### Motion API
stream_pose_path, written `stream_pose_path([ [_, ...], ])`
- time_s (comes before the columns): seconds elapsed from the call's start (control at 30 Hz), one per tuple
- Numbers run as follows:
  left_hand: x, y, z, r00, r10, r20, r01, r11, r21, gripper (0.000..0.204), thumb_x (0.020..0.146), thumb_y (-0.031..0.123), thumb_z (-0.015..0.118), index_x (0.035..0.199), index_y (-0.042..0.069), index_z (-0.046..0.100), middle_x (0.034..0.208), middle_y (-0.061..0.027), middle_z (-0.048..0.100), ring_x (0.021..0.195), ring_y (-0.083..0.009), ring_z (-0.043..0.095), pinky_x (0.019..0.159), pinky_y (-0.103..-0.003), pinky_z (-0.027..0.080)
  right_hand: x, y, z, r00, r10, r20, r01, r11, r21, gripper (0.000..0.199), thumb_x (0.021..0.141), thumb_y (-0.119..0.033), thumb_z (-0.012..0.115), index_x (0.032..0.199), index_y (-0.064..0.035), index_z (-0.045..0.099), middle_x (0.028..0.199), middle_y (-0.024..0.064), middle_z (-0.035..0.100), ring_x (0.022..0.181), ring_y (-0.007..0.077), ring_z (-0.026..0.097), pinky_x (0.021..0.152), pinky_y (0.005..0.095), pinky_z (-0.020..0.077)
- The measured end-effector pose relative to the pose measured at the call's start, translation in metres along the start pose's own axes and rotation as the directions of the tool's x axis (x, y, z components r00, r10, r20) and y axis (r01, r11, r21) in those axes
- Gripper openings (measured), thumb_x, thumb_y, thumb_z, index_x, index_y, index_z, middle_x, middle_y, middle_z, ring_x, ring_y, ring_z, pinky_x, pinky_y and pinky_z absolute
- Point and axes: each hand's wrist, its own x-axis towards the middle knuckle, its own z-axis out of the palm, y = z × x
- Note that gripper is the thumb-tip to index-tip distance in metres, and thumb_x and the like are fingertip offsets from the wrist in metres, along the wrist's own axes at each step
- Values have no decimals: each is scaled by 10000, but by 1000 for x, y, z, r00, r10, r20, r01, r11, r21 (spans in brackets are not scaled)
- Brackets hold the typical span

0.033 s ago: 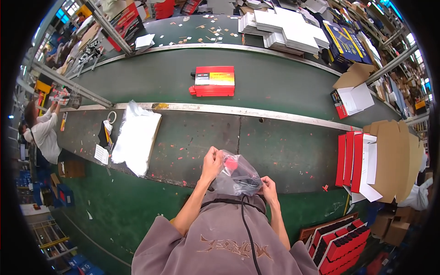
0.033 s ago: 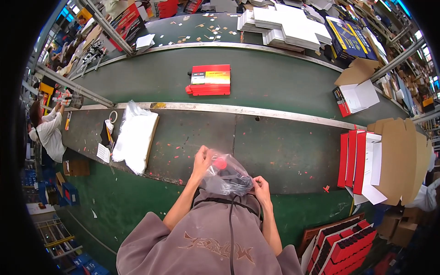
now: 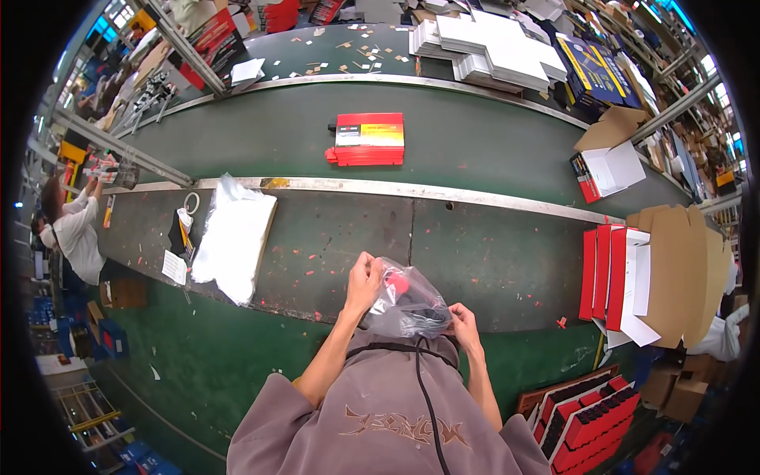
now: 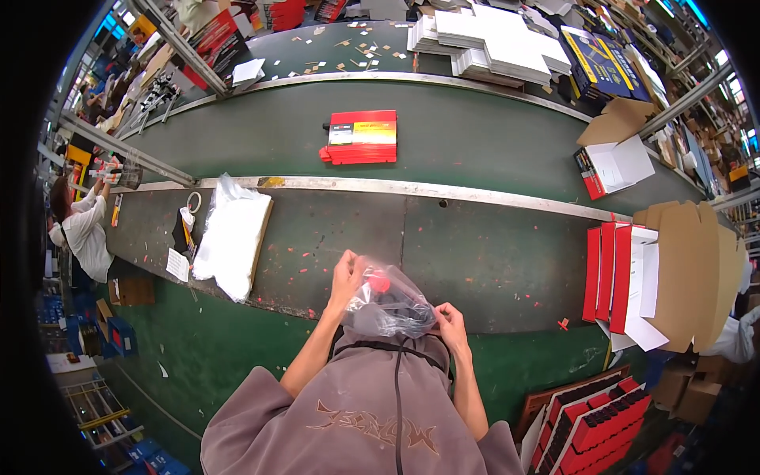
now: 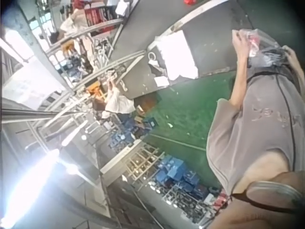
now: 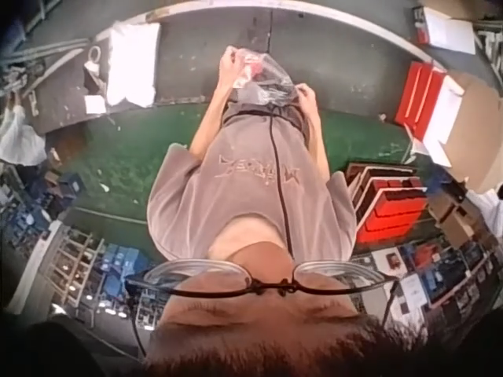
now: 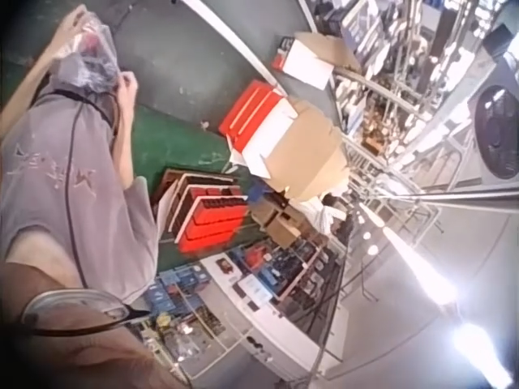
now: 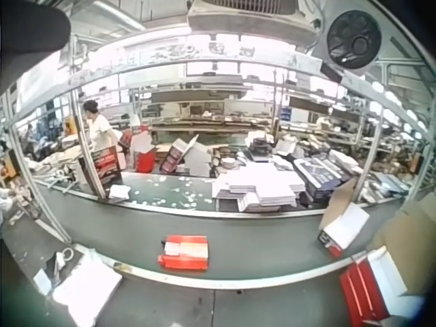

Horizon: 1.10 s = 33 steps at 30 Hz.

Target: Packaging small boxes into plastic bags and then placing those into larger shipping boxes at an assembly line workstation.

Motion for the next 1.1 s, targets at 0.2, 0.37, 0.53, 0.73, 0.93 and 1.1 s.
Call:
stream_pose_path([
  [0.2,1,8,-10,989,23,145,-43,989,142,214,910,144,540,758,24,449,569,7,470,512,-47,404,455,-233,317,-1,-7,-11,968,16,250,26,986,-164,98,914,-140,529,893,-44,528,724,28,566,647,90,541,560,239,476],
  [0.37,8,-28,-18,958,-124,258,169,972,-161,185,900,111,558,752,41,471,596,57,423,544,-20,359,480,-200,291,3,-9,-8,961,-127,244,258,725,-639,123,842,-130,575,850,-10,596,696,23,564,628,87,520,588,254,441],
  [0.53,6,-75,-15,993,-114,22,116,968,-221,241,774,105,658,697,39,439,638,12,477,629,-82,438,566,-236,384,-4,-2,15,992,55,114,-9,932,-364,89,870,-105,546,844,-21,563,743,-2,552,690,77,508,607,244,426],
  [0.73,12,-45,7,988,77,-133,-73,997,32,138,794,39,630,853,-2,512,753,-53,576,673,-132,530,624,-296,481,-8,69,40,909,-333,-253,165,841,-515,160,773,52,487,925,8,512,794,241,597,790,400,606,674,425,464],
  [0.93,21,-79,7,993,23,119,-61,946,318,153,861,98,587,971,-1,548,790,-169,596,681,-279,586,630,-368,463,4,102,55,834,-255,-489,-107,795,-598,270,805,-315,596,904,-71,534,795,179,638,772,360,626,685,420,466],
  [1.1,42,-102,17,936,273,223,-338,873,352,141,893,115,515,953,-7,556,889,-188,600,795,-381,580,684,-421,461,29,106,56,711,-490,-505,48,750,-660,230,830,-293,561,887,-73,527,844,92,618,838,295,614,712,358,463],
])
